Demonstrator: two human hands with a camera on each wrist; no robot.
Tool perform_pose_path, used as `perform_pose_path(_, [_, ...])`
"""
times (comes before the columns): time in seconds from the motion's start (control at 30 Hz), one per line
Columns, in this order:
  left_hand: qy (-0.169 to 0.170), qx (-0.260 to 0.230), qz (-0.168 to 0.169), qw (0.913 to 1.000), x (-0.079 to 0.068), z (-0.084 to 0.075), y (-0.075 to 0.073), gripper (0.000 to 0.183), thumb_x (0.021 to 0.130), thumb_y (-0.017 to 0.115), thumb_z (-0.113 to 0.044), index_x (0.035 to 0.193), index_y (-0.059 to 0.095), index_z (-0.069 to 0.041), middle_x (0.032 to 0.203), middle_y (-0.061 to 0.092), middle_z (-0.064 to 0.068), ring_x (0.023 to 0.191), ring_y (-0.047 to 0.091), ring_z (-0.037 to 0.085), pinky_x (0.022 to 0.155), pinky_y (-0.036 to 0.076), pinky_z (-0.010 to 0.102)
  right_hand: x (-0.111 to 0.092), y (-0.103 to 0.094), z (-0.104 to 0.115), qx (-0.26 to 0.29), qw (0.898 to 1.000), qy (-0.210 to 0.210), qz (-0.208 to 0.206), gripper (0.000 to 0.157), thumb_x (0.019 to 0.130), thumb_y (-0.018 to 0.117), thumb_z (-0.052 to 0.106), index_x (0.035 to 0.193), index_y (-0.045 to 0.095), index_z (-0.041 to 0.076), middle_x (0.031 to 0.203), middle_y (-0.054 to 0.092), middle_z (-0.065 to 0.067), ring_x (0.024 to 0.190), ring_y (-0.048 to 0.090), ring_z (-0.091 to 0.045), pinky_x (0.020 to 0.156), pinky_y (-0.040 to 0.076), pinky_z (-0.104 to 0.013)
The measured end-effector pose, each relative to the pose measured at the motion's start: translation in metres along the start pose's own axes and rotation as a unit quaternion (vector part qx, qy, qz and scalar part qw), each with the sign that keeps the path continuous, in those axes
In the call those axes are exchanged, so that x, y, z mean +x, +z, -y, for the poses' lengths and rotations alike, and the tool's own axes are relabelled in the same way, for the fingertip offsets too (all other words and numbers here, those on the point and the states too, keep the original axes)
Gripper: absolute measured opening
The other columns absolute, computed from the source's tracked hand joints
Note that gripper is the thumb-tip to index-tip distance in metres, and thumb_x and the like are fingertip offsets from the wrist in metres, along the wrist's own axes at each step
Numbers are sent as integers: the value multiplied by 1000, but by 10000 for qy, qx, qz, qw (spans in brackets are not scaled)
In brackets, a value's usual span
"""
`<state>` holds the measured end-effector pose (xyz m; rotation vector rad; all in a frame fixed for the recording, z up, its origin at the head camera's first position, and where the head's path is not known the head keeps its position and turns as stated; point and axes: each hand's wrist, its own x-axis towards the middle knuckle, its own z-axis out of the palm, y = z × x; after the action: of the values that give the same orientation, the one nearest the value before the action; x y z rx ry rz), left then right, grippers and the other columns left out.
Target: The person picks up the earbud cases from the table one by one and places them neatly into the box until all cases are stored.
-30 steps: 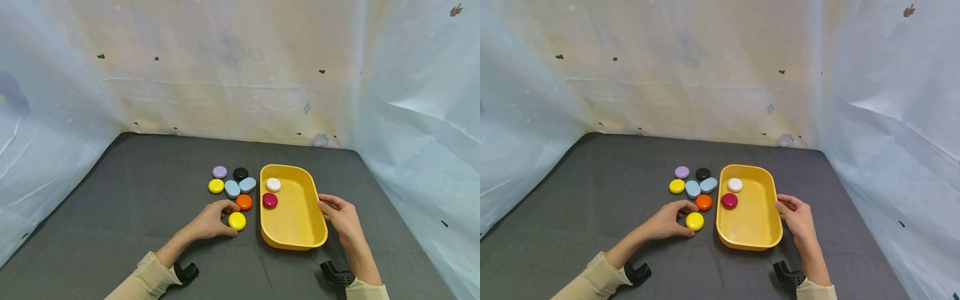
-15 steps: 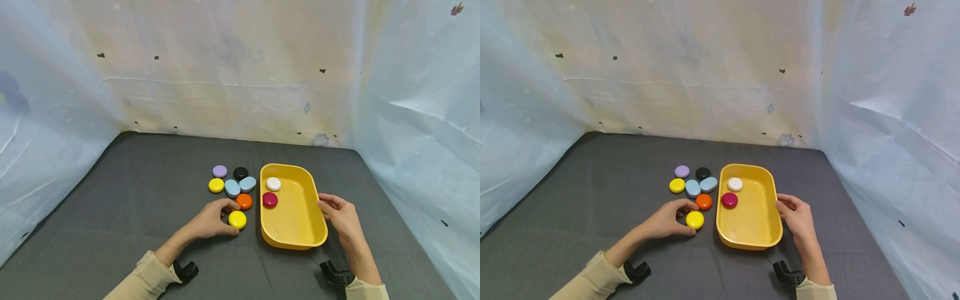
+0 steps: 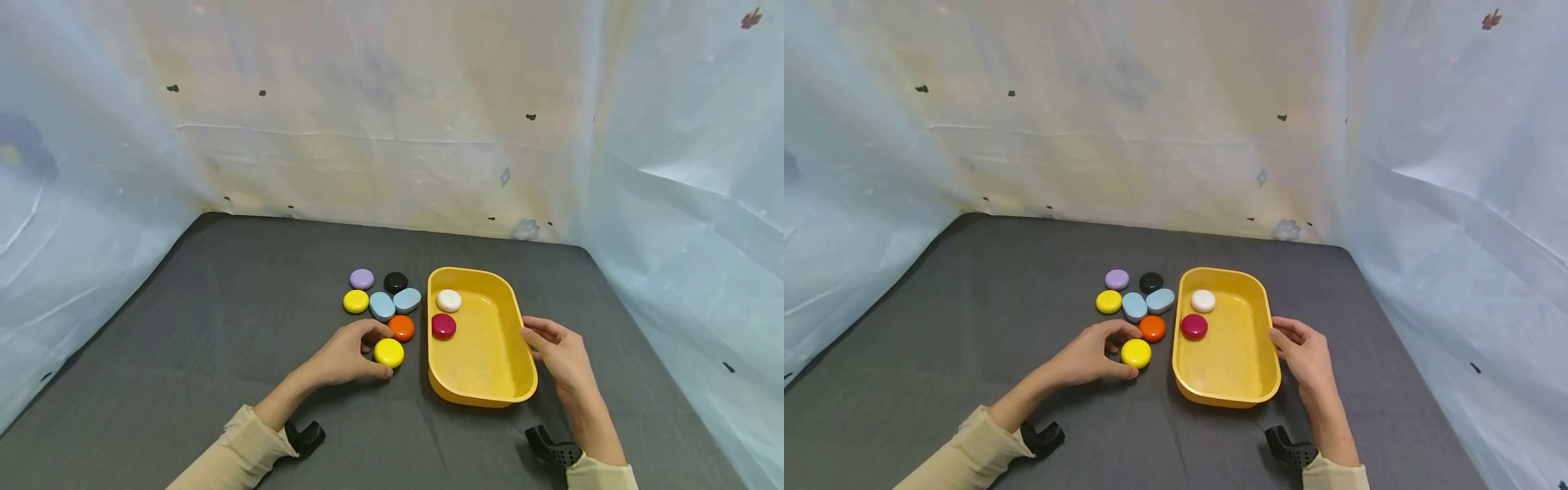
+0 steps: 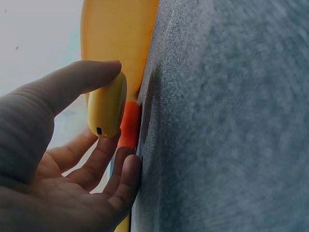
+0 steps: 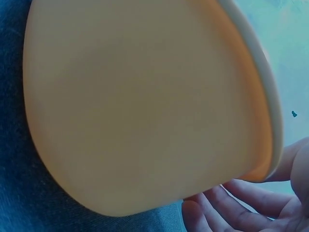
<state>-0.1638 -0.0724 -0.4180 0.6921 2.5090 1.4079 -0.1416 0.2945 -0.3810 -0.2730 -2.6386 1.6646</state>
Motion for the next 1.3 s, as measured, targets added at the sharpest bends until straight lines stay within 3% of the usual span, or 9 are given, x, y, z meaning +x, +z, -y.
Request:
perform_pose_path(0.47, [38,-195,-346,9992,1,-1,1,54,73,88,-24,120,63,-15,112,62,-9,101,57,12,84,51,35,3,-1,1,20,10000,-45,50,45,99,62,29,133,58,0,121,65,-13,102,60,-15,78,53,-24])
perform_pose_path(0.7, [132,-323,-779,9963,5,-5,-1,55,72,89,-27,119,65,-12,109,63,-8,97,59,13,81,53,34,4,1,1,-16,10000,20,-27,43,99,62,29,131,59,1,121,64,-13,103,59,-19,78,53,-24])
perform_pose_path(0.87, [337,-254,-926,9948,14,-14,-5,55,72,89,-25,119,65,-10,108,63,-8,97,58,11,80,53,34,3,1,1,-19,10000,17,-74,44,99,61,30,131,60,1,121,64,-13,102,59,-18,77,53,-24])
perform_pose_path(1.0, [526,-227,-1063,9927,23,-25,-6,53,73,89,-27,118,64,-14,110,62,-10,98,58,9,80,53,32,2,2,-1,-19,10000,41,-88,43,99,61,29,132,60,1,121,64,-14,101,60,-17,78,53,-25])
perform_pose_path(1.13, [765,-446,-1203,9888,34,-37,-6,50,74,88,-30,116,64,-17,111,61,-10,97,58,9,79,53,32,2,3,-1,-59,9999,80,-101,43,99,62,29,132,59,1,122,63,-14,103,59,-19,78,52,-24])
perform_pose_path(1.3, [986,-673,-1133,9864,50,-50,-1,51,75,87,-33,117,65,-15,110,61,-7,94,58,12,78,54,33,2,3,0,-2,9999,114,-75,43,99,62,29,131,59,1,121,64,-13,104,59,-21,78,53,-24])
